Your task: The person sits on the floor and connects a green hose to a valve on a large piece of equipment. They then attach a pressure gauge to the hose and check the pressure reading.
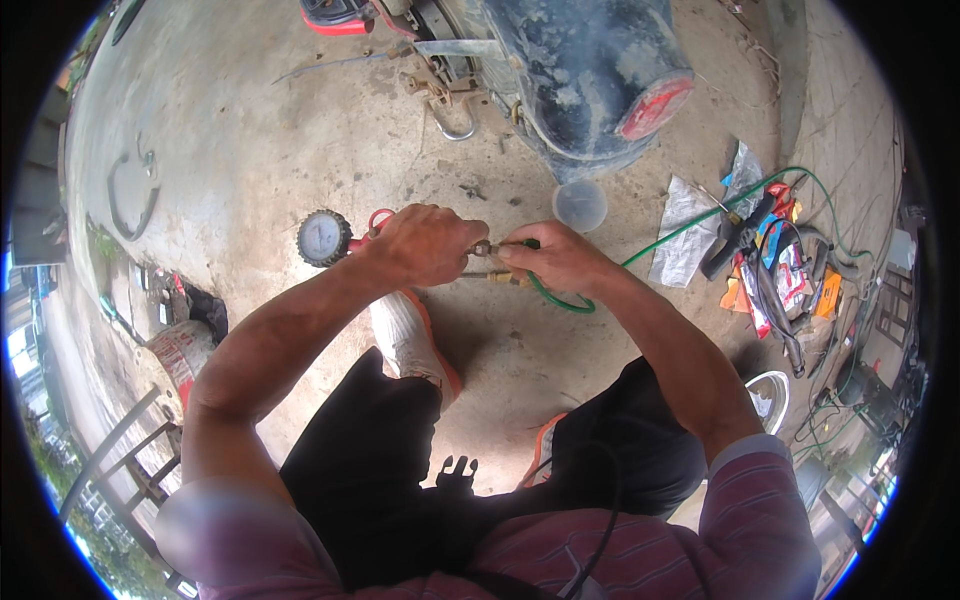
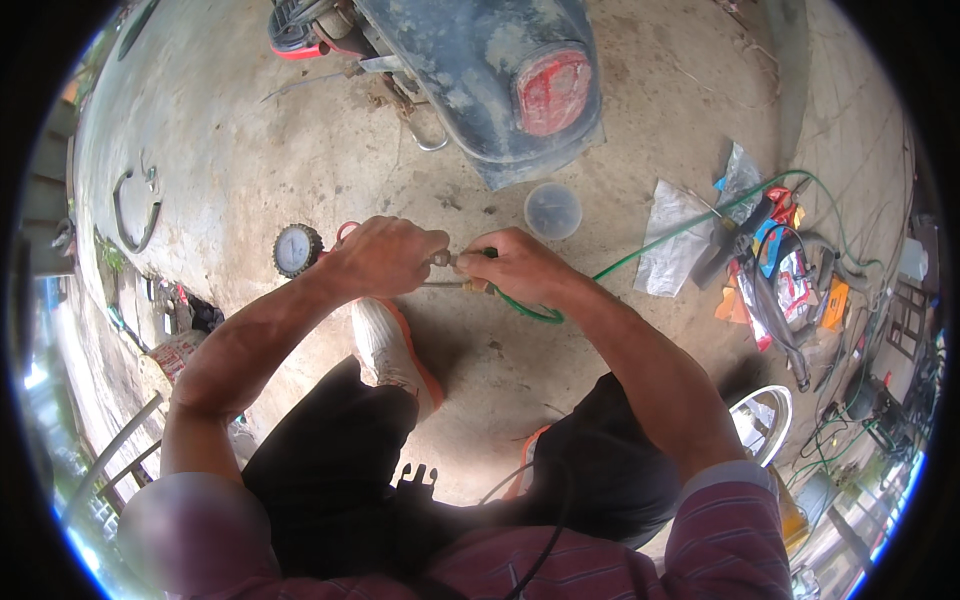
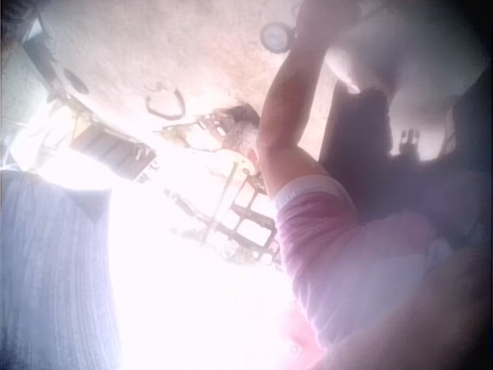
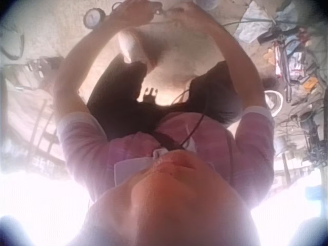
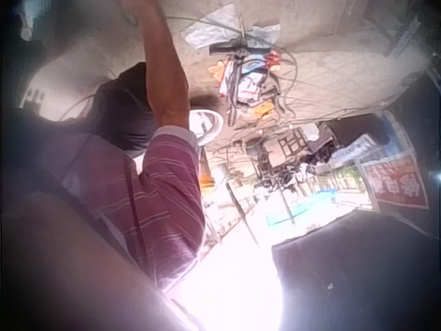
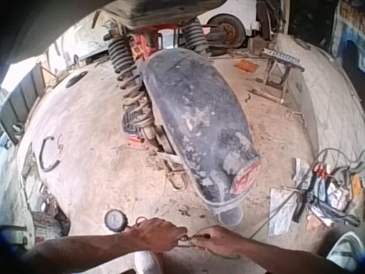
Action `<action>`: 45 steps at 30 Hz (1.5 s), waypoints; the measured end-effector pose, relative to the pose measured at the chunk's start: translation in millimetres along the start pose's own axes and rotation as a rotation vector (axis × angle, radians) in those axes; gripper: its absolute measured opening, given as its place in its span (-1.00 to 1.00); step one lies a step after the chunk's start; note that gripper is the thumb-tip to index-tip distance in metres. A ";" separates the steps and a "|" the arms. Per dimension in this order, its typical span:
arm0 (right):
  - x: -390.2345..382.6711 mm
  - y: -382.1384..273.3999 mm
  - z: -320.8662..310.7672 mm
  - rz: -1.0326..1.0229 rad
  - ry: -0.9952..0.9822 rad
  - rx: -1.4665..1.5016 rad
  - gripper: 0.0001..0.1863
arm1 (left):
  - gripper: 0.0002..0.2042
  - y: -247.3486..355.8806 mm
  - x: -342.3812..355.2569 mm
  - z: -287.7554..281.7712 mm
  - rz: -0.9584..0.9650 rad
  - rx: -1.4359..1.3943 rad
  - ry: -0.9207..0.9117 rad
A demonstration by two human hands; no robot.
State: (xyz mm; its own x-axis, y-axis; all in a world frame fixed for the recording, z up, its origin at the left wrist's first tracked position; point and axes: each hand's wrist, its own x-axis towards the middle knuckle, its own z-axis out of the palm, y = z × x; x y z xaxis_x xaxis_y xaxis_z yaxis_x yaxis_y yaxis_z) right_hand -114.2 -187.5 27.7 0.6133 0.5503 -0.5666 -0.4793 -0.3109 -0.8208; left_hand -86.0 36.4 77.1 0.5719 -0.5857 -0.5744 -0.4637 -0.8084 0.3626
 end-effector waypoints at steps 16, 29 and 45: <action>-6.7 1.5 -7.0 0.210 -0.170 0.274 -0.60 | -0.89 5.5 2.5 7.9 0.125 0.016 0.111; -9.0 9.6 11.0 -0.169 0.125 -0.214 -0.75 | -0.86 5.5 4.3 10.3 0.053 -0.027 0.030; -13.4 7.5 12.0 -0.216 0.187 -0.183 -0.75 | -0.85 1.1 5.6 4.5 0.084 -0.049 0.088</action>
State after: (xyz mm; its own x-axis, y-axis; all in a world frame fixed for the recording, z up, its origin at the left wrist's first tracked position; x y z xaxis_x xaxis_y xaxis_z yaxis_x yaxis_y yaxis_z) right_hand -133.5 -187.9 30.1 0.8009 0.4723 -0.3682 -0.2157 -0.3462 -0.9130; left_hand -86.3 32.5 71.0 0.5904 -0.6529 -0.4746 -0.4801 -0.7567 0.4437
